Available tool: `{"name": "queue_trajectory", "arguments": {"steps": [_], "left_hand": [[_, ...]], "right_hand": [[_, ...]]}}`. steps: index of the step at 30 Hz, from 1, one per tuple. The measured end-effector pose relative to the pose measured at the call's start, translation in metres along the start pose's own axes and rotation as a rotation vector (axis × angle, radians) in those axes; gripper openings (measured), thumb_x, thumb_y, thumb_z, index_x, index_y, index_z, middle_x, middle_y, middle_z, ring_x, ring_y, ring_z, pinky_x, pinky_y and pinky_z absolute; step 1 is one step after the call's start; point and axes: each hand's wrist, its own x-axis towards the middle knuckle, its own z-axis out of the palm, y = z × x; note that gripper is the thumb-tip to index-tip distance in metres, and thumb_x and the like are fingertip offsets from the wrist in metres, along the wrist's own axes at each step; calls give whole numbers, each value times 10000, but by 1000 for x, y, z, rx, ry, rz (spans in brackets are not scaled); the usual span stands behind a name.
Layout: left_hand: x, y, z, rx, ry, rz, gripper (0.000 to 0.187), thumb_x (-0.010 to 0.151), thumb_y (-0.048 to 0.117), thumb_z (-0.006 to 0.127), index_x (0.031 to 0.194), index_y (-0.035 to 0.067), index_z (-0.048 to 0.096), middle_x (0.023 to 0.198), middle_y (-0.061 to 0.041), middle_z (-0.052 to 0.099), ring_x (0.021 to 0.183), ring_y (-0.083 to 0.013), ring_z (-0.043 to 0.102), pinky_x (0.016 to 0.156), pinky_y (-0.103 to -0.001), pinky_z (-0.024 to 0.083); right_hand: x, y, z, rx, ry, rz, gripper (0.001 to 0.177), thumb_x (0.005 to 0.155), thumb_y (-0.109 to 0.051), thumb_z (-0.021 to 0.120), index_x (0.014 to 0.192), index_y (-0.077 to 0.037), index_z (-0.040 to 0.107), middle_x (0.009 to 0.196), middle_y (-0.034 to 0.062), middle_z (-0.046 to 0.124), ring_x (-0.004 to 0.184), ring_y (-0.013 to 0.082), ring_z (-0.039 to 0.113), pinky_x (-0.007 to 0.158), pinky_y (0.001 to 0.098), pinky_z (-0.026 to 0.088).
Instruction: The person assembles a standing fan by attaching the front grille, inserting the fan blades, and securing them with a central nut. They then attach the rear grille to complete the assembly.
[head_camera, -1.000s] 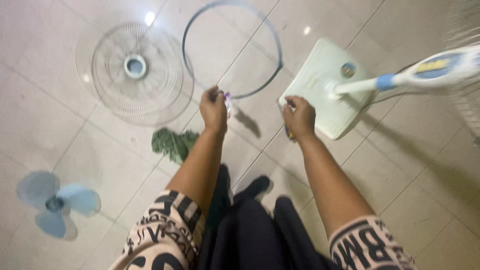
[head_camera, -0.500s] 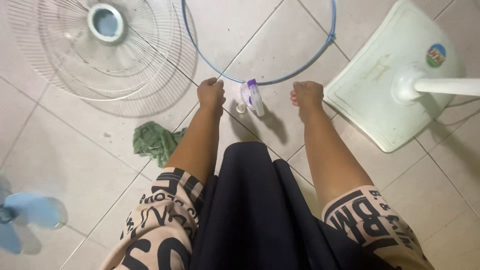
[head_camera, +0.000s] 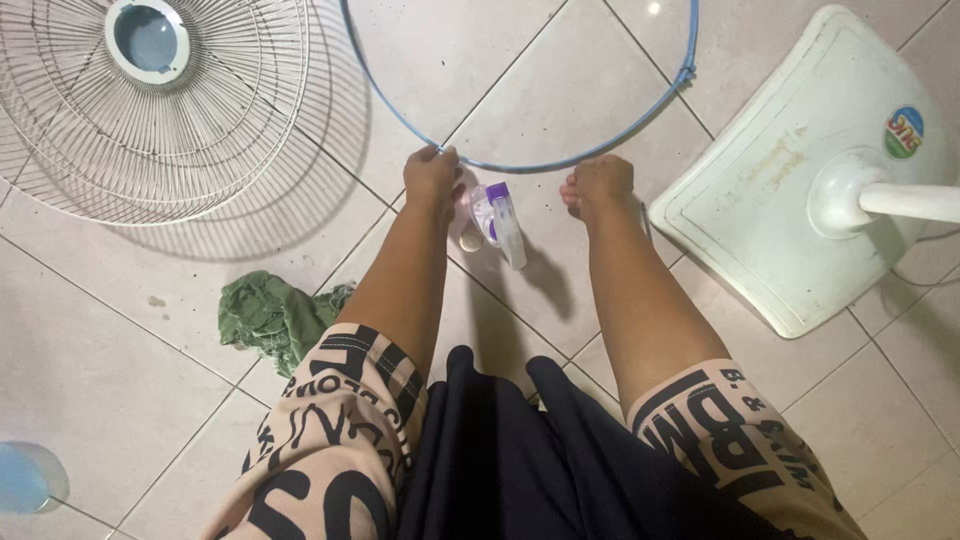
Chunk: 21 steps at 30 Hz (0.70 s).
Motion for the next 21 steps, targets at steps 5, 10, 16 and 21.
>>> {"name": "queue_trajectory", "arguments": {"steps": [5, 10, 16, 21], "left_hand": [[-17, 31, 15, 23, -19, 1, 701, 906, 194, 707, 1516, 78, 381, 1227, -210, 616, 914, -259, 594, 730, -438, 547], [-20, 36, 10, 106, 56, -40, 736, 898, 216, 687, 1534, 105, 334, 1281, -177, 575, 932, -296, 626, 735, -440, 561], [-2, 13, 7, -21, 18, -74, 731, 931, 201, 683, 1543, 91, 298, 1354, -187, 536, 1078, -316, 611, 831, -474, 561], [-16, 57, 20, -152, -116, 30, 652, 947, 258, 655, 1520, 117, 378, 1312, -130, 587, 1151, -290, 632, 893, -457, 556]], "right_hand": [[-10, -12, -11, -366, 199, -441, 103, 871, -51, 652, 972, -41, 666, 818, 157, 708, 715, 303, 710, 602, 434, 550], [-6, 2, -11, -884, -9, -734, 242, 801, -76, 760, 1029, -113, 688, 1058, 177, 665, 1017, 371, 643, 882, 449, 523], [-26, 6, -2, -910, 5, -1149, 107, 798, -81, 773, 864, -127, 702, 1022, 172, 579, 1002, 378, 594, 839, 472, 527], [-56, -48, -2, -767, 24, -1339, 118, 920, -47, 729, 984, -106, 651, 1005, 111, 610, 942, 352, 617, 784, 480, 511]]}}
